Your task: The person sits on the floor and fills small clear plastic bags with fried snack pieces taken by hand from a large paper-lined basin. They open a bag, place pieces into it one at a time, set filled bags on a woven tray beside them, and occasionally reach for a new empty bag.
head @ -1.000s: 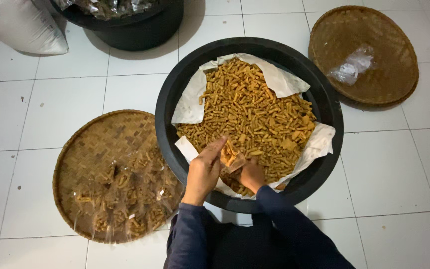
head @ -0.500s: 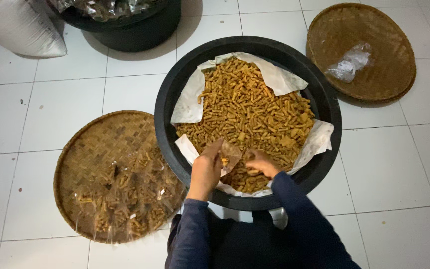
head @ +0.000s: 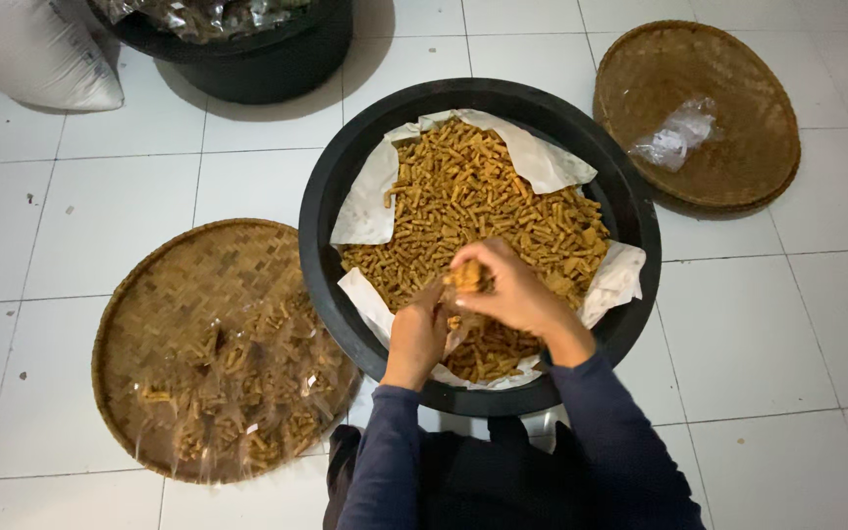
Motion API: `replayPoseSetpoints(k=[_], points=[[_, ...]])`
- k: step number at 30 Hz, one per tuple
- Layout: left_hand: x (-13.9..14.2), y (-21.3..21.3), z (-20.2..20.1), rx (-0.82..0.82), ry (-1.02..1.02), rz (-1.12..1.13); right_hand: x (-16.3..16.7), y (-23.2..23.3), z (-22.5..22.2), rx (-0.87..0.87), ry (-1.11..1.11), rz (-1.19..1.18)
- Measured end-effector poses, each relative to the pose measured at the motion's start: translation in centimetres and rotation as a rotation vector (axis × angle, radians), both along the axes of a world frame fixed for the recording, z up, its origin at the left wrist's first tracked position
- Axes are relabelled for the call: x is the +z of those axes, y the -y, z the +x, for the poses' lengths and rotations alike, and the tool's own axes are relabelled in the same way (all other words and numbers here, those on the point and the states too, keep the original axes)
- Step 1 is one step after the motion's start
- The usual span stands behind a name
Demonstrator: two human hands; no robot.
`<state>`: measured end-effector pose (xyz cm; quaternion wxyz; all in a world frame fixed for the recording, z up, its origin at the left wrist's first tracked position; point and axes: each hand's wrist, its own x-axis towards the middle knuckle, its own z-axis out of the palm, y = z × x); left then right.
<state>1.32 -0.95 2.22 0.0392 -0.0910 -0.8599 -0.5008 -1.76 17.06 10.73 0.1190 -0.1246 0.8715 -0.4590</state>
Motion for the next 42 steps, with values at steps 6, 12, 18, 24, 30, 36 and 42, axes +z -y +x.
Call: replayPoseSetpoints(k=[6, 12, 18, 24, 30, 36, 42], points=[[-0.4, 0.0, -0.1, 0.032, -0.033, 0.028, 1.5, 1.2, 1.2, 0.165, -0.194, 0.072], [-1.0, -0.2, -0.5, 0.073, 0.037, -0.015, 2.1, 0.0, 0.8, -0.079, -0.03, 0.088], [1.9, 2.7, -0.6, 0.207, 0.209, 0.183, 1.3, -4.4, 0.5, -0.167, -0.104, -0.116], [5.3, 12.7, -0.9, 0.47, 0.131, 0.001, -3.0, -9.0, 1.9, -0.255, -0.053, -0.045], [-0.3, 23.4, -4.5, 0.601, -0.335, -0.343, -7.2, -12.9, 1.5, -0.313, -0.036, -0.07], [-5.6, 27.8, -7.6, 0.848, -0.283, -0.225, -9.1, -13.8, 2.0, -0.348, -0.062, 0.001], [-10.3, 26.7, -4.2, 1.001, 0.0, -0.249, -10.7, -14.3, 4.2, -0.379, -0.031, 0.236]])
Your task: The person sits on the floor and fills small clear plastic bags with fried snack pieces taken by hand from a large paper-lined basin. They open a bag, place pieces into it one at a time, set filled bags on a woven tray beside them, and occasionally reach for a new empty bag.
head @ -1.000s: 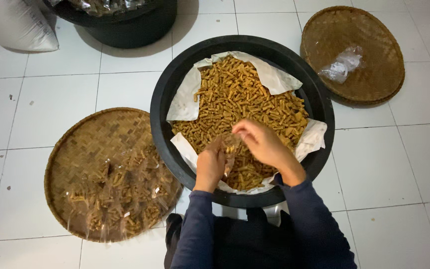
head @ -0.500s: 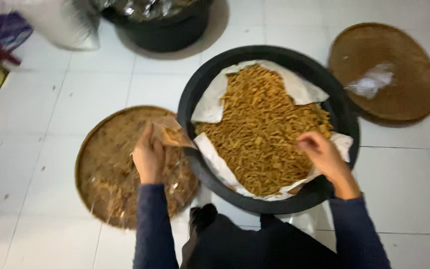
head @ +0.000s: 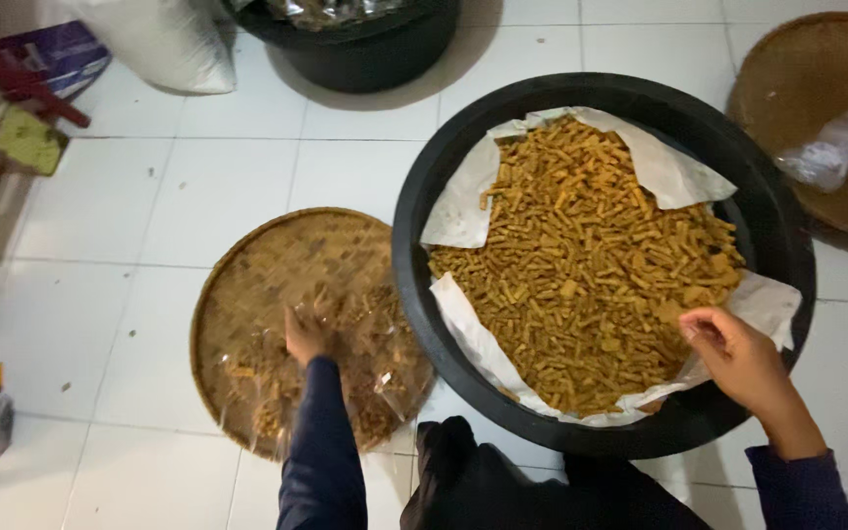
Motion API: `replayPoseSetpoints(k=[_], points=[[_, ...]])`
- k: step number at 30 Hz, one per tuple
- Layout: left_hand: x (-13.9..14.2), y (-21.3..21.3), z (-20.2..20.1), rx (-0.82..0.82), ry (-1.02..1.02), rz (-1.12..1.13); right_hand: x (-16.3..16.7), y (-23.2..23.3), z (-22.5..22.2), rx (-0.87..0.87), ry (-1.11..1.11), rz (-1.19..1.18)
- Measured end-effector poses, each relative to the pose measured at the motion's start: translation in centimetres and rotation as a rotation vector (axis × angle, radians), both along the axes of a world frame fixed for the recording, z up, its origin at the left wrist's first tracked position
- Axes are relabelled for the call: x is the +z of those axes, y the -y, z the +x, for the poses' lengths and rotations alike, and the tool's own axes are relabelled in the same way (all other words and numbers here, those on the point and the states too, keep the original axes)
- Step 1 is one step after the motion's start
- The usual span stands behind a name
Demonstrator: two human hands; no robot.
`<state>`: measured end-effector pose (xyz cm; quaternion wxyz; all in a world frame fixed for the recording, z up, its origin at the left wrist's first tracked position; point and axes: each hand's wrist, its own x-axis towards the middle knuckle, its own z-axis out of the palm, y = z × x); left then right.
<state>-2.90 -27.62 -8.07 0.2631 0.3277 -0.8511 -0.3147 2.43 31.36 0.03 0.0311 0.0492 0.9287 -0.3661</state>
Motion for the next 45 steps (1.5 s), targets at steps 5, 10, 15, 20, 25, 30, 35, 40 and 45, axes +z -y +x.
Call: replayPoseSetpoints(k=[5, 10, 15, 20, 25, 30, 35, 40, 45], points=[[-3.3, -2.0, 2.8, 0.246, 0.382, 0.415, -0.8, -1.7, 2.3, -0.031, -0.049, 0.006], [-4.7, -0.7, 4.0, 0.256, 0.2, 0.59, -2.2, -5.9, 5.9, -0.405, -0.299, -0.23], [-1.7, -1.3, 7.4, 0.071, -0.219, 0.923, -7.5, -12.5, 13.6, -1.034, -0.618, -0.425], [9.1, -10.8, 12.2, -0.351, -0.325, 1.029, -15.2, -10.1, 21.8, -0.417, 0.099, 0.784], [17.4, -25.2, 16.4, -1.0, -0.195, 0.381, -16.3, -2.4, 21.6, -0.734, 0.969, 0.167], [15.7, -35.1, 15.1, -1.331, 0.08, 0.296, -11.9, -0.9, 18.2, -0.787, 1.1, 0.196], [13.6, -36.2, 13.8, -1.319, 0.222, 0.236, -12.3, -0.6, 17.4, -0.656, 1.11, 0.376], [13.6, -35.2, 12.2, -1.199, 0.126, 0.243, -14.2, -0.6, 17.7, -0.758, 1.021, 0.407], [13.9, -34.8, 11.1, -1.144, 0.098, 0.263, -13.2, -1.1, 17.7, -0.5, 0.995, 0.48]])
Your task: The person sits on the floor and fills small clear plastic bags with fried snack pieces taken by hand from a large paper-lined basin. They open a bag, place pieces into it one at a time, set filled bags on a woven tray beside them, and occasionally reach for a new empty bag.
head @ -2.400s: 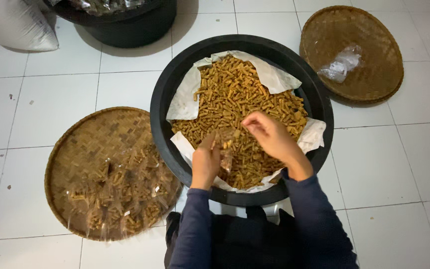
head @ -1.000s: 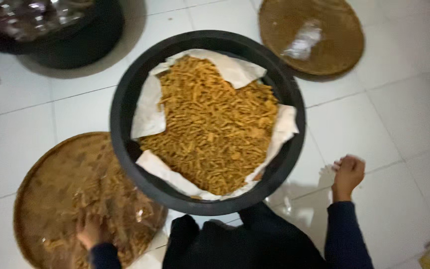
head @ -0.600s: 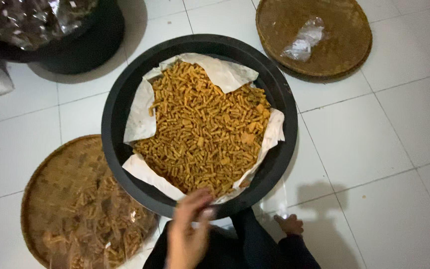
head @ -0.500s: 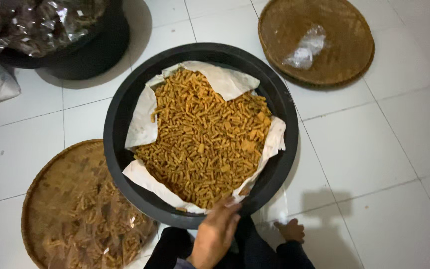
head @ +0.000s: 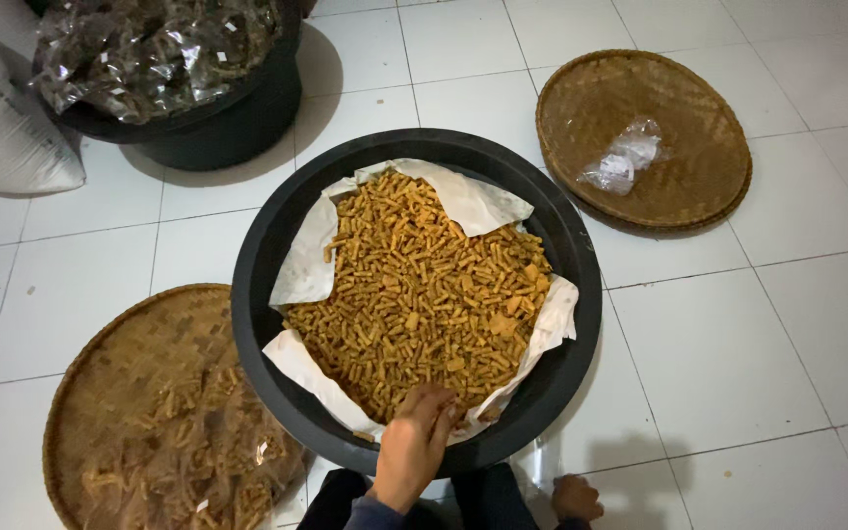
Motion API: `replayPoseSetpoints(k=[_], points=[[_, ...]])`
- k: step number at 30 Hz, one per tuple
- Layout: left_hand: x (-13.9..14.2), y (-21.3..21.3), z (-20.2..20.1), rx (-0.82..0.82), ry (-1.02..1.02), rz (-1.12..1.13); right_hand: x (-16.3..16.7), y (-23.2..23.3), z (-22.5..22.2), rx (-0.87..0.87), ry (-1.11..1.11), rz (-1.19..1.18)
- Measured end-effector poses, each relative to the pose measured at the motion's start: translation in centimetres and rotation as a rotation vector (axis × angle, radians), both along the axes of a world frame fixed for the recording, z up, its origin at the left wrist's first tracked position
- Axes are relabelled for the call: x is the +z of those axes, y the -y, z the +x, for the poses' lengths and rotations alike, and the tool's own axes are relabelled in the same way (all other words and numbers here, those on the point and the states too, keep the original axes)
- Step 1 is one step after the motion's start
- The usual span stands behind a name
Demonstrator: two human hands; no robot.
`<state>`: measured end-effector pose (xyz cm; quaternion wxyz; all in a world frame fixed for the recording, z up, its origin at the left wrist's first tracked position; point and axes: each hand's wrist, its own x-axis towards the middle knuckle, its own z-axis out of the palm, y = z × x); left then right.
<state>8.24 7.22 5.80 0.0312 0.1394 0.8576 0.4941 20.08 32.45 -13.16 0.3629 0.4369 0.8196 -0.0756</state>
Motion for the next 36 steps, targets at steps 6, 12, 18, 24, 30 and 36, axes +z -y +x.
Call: replayPoseSetpoints(k=[6, 12, 18, 24, 30, 36], points=[[-1.2, 0.3, -0.3, 0.018, -0.04, 0.012, 1.9, 0.6, 0.4, -0.186, -0.341, 0.113], [-2.8, 1.3, -0.4, 0.005, -0.02, 0.037, 3.4, -4.7, 0.5, 0.103, -0.21, -0.181], [-4.5, 2.3, -1.2, -0.031, 0.056, 0.095, 12.4, -11.7, 2.8, 0.208, -0.401, -0.389], [-5.3, 1.8, -2.4, -0.025, 0.483, 0.42, 23.1, -6.2, -0.5, 0.065, -0.898, -1.107], [-6.4, 5.4, -5.5, 0.143, 0.686, 0.939, 19.4, 1.4, -11.6, 0.175, -0.909, -1.48], [-7.5, 10.3, -6.4, 0.166, 0.681, 0.846, 13.6, 1.0, -15.9, -0.036, -0.976, -1.391]])
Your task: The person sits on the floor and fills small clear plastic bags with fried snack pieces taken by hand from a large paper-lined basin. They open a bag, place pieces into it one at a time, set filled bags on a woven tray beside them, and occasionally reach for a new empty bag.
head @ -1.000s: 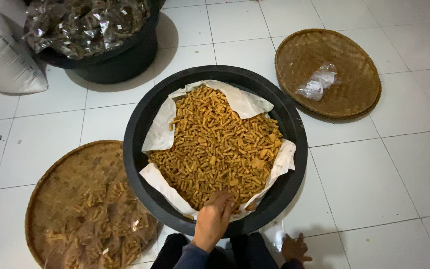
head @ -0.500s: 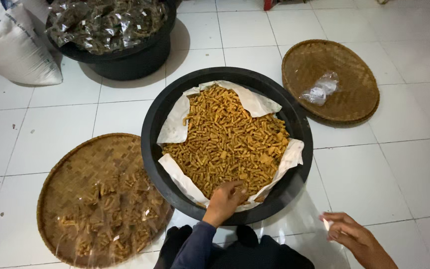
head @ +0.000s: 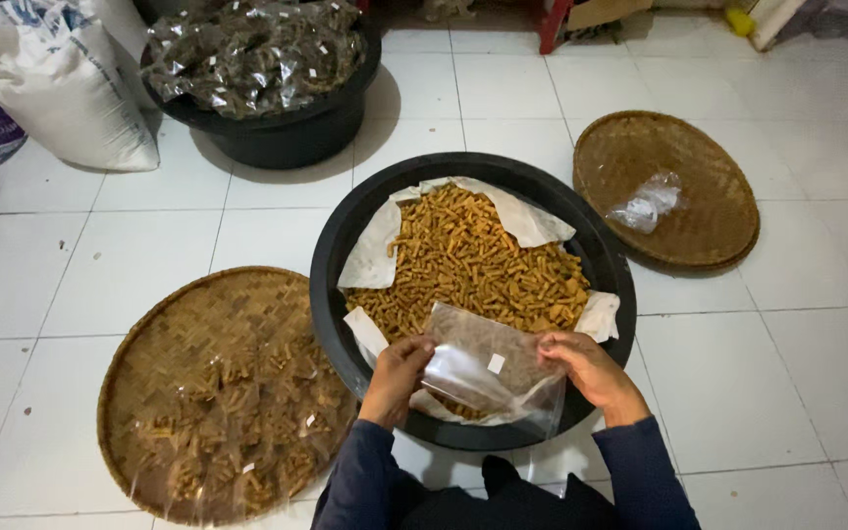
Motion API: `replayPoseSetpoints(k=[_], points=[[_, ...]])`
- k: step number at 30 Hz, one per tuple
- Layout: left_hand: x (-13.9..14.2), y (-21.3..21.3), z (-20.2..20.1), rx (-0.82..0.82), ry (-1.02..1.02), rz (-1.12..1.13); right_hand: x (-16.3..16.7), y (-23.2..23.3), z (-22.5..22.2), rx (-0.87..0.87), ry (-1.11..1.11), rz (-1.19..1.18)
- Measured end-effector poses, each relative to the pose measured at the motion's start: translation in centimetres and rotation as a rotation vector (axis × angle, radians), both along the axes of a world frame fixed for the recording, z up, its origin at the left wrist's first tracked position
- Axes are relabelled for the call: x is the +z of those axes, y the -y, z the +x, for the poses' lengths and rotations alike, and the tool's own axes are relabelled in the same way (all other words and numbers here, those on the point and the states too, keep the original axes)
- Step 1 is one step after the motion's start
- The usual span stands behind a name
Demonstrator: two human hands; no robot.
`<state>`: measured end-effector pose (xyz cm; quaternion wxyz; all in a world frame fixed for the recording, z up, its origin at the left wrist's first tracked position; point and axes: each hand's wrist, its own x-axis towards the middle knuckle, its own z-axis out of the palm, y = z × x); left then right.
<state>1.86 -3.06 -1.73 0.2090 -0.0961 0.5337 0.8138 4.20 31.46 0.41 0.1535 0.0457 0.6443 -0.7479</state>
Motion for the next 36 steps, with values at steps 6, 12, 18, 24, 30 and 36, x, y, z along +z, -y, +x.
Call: replayPoseSetpoints(k=[6, 12, 18, 24, 30, 36], points=[[1.3, 0.9, 0.9, 0.063, -0.19, -0.353, -0.8, 4.1, -1.1, -0.11, -0.006, 0.222], [3.3, -0.3, 1.7, 0.198, -0.381, -0.795, 4.1, 11.3, 0.3, -0.504, -0.549, 0.354], [3.4, -3.4, 3.1, 0.156, -0.518, -0.802, 7.2, 15.3, 2.4, 0.024, -0.741, 0.385], [2.8, -3.6, 3.2, 0.036, -0.542, -0.796, 7.8, 14.7, 2.4, 0.057, -0.783, 1.002], [1.1, -4.4, 2.9, 0.067, -0.369, -0.684, 8.3, 14.6, 2.5, 0.134, -0.813, 1.221], [0.0, -5.2, 3.5, 0.058, -0.683, -0.944, 5.2, 14.5, 3.1, 0.25, -0.61, 1.343]])
